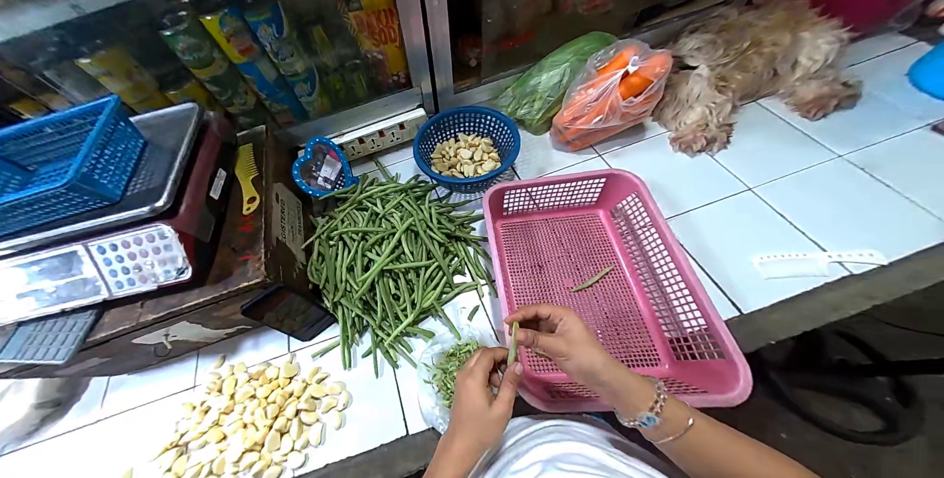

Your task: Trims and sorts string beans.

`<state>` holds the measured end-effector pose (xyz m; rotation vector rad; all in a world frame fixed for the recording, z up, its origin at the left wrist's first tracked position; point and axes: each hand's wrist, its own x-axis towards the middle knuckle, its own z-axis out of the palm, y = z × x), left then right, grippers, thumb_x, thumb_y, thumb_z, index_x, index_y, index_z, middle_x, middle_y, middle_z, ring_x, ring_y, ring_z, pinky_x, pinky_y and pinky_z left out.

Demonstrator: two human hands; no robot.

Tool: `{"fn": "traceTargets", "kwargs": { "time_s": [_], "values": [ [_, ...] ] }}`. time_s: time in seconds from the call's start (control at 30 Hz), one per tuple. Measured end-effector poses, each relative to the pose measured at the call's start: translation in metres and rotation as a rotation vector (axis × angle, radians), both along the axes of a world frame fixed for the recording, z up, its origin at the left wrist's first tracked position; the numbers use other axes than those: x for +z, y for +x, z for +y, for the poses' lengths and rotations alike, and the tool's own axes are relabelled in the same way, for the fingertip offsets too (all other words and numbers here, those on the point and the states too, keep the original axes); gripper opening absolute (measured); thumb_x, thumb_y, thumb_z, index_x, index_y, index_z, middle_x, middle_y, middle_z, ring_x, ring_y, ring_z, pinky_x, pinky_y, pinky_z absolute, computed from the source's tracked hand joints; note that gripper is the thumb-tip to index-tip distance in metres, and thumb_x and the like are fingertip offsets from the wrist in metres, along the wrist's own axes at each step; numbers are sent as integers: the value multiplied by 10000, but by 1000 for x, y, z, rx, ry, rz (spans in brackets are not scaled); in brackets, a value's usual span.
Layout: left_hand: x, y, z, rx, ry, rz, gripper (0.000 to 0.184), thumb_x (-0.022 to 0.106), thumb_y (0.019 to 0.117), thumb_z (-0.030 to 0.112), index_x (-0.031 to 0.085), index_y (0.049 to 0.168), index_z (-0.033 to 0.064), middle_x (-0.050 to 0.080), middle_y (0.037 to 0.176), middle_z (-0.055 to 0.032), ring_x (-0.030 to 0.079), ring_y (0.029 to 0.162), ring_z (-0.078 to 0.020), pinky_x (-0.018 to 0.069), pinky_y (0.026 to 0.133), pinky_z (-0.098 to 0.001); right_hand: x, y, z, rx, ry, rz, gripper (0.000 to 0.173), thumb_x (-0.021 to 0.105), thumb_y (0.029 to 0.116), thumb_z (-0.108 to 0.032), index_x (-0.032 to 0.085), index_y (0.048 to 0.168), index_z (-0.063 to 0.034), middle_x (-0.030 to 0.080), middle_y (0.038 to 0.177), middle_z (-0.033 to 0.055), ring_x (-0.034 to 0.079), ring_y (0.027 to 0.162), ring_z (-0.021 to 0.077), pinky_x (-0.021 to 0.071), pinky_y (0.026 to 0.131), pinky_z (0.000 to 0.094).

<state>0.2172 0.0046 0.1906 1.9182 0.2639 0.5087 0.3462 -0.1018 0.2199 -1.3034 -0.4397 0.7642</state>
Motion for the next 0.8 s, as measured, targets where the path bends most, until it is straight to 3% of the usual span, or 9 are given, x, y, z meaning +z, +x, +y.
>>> {"fn": "traceTargets", "kwargs": {
  "time_s": [0.17, 0.27, 0.33, 0.47, 0.8],
  "values": [
    [5, -3, -1, 23, 88, -49, 213, 629, 925, 111, 692, 941, -92, 634, 765, -102, 543, 650, 1, 444, 623, -104, 1, 1, -10, -17, 32, -222, 218, 652, 850, 85, 685, 1061, 41, 713, 900, -83, 667, 803, -49, 566, 782, 142],
    [7, -5, 0, 60, 198, -92, 213, 637, 922, 129, 701, 923, -74, 639, 752, -114, 574, 647, -35, 467, 620, -122, -2, 3, -13, -39, 65, -387, 156, 653, 869, 50, 697, 1018, 54, 719, 934, -66, 657, 856, -74, 550, 828, 123],
    [8, -6, 1, 77, 271, -117, 209, 635, 921, 137, 704, 917, -60, 639, 742, -112, 587, 645, -57, 482, 626, -132, -6, 7, -15, -49, 86, -566, 119, 662, 880, -12, 721, 950, 65, 714, 975, 1, 639, 924, -72, 522, 867, 105],
    [8, -7, 3, 110, 449, -160, 190, 629, 918, 158, 705, 893, -14, 638, 718, -91, 607, 655, -111, 504, 647, -170, -8, 14, -16, -46, 85, -798, 137, 687, 909, -122, 729, 919, 9, 693, 1008, 52, 609, 1042, -35, 469, 936, 88],
    [4, -9, 3, 168, 609, -172, 202, 630, 910, 180, 710, 870, -1, 674, 728, -85, 654, 672, -149, 540, 664, -209, -12, 16, -15, -82, 52, -1110, 134, 659, 937, -160, 705, 871, -53, 672, 953, 90, 592, 1027, 104, 423, 961, 130]
  ]
}}
